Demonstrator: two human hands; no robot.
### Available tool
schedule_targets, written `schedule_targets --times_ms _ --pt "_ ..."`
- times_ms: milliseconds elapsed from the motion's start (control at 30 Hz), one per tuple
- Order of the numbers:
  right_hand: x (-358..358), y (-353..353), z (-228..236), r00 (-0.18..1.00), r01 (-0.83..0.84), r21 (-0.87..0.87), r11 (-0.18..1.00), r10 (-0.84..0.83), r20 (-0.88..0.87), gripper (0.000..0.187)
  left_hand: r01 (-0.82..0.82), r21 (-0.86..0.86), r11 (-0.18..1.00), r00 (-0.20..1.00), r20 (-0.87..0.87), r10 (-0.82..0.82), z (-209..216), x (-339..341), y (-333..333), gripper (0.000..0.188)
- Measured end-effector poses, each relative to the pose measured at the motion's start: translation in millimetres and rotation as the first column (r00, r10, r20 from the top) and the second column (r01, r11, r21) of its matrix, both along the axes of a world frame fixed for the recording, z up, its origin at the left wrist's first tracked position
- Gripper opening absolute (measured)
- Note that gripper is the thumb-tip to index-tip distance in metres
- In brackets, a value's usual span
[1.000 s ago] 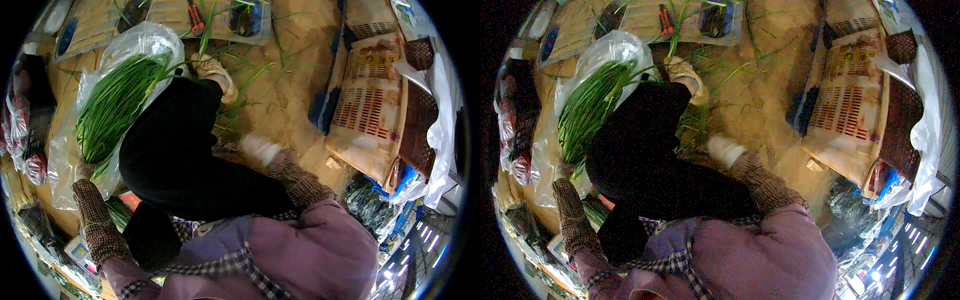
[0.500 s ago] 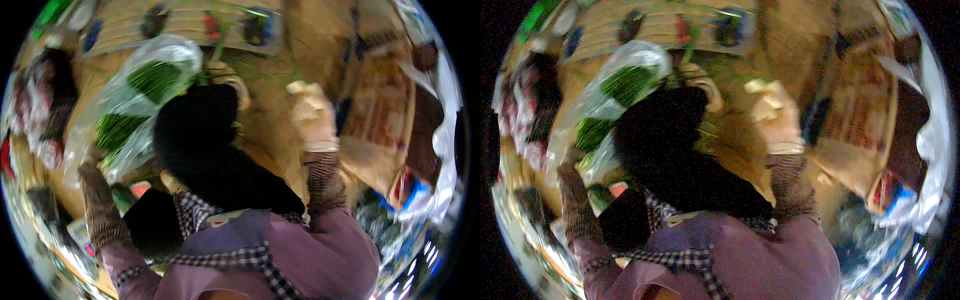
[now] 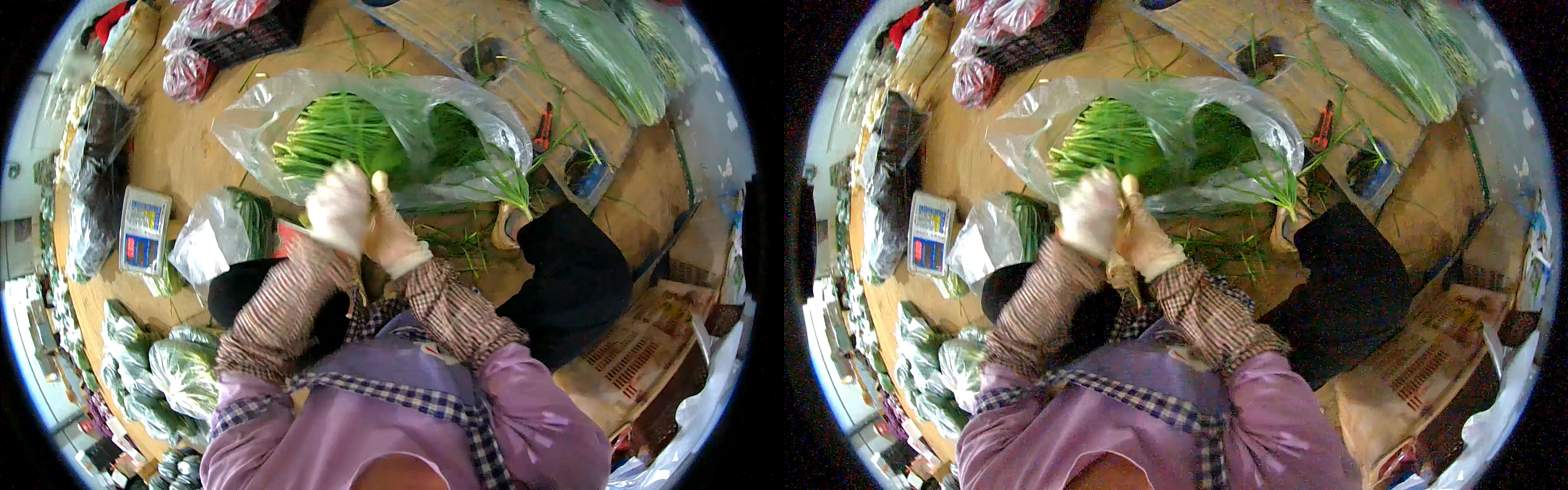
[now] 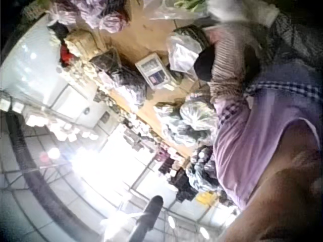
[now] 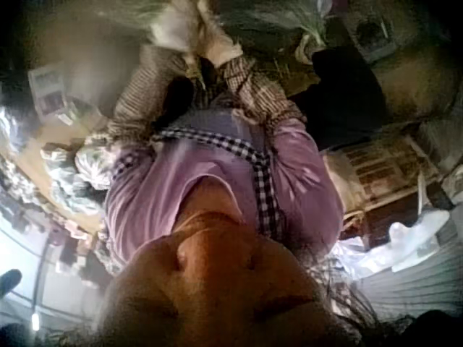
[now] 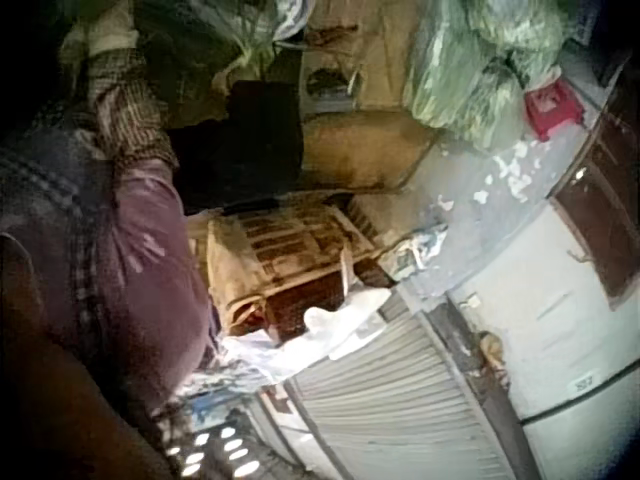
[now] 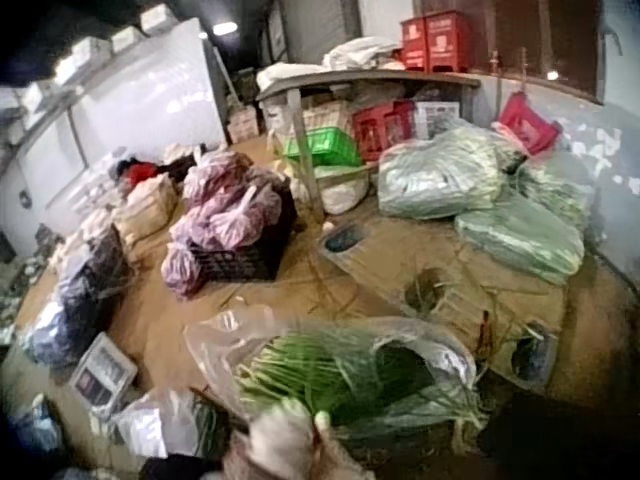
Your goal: The person sits on the floor and repeatedly gathers green onions from a large plastic bag, aligns them into bundles, weighs them on a digital scale, and places them into smaller plastic bags. The person also handles other leafy vegetables and plastic bags during the process.
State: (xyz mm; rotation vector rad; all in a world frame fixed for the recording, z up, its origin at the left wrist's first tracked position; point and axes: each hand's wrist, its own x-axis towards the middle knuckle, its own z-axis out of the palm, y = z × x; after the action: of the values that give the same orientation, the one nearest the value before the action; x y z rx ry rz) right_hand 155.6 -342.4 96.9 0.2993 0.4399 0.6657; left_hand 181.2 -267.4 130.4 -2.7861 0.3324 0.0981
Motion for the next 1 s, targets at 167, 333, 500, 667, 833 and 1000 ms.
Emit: schedule_targets --times_ms 167,333,500,667,833,1000 --pt "-43 -12 -99 0.965 0.15 -0.11 0.982 -0.122 0.232 0.056 0.045 -0.315 0.948 0.989 -0.12 -0.087 -30 -103 -16 0.046" --pt "-66 -51 -37 0.947 0.092 -0.213 0.973 -0.019 0.321 0.061 -0.252 -0.9 0.355 0.899 -0.353 -0.259 25 -106 29 0.022" --pt "-89 -53 24 0.755 0.081 -0.362 0.929 0.18 0.631 0.068 -0.623 -0.705 -0.338 0.764 -0.455 -0.458 47 -113 17 0.099" --pt "-78 -37 50 0.88 0.211 -0.574 0.791 0.102 0.464 0.056 -0.271 -0.877 -0.396 0.954 -0.192 -0.228 19 -120 -8 0.103" --pt "-66 -45 -47 0.707 0.039 -0.875 0.482 0.606 0.365 0.049 -0.809 -0.414 -0.418 0.572 -0.721 -0.392 -39 -81 14 0.055" --pt "-60 -66 -19 0.318 0.451 -0.83 -0.329 0.928 -0.195 0.028 -0.937 0.077 -0.341 0.115 -0.854 -0.508 -67 -82 20 0.017"
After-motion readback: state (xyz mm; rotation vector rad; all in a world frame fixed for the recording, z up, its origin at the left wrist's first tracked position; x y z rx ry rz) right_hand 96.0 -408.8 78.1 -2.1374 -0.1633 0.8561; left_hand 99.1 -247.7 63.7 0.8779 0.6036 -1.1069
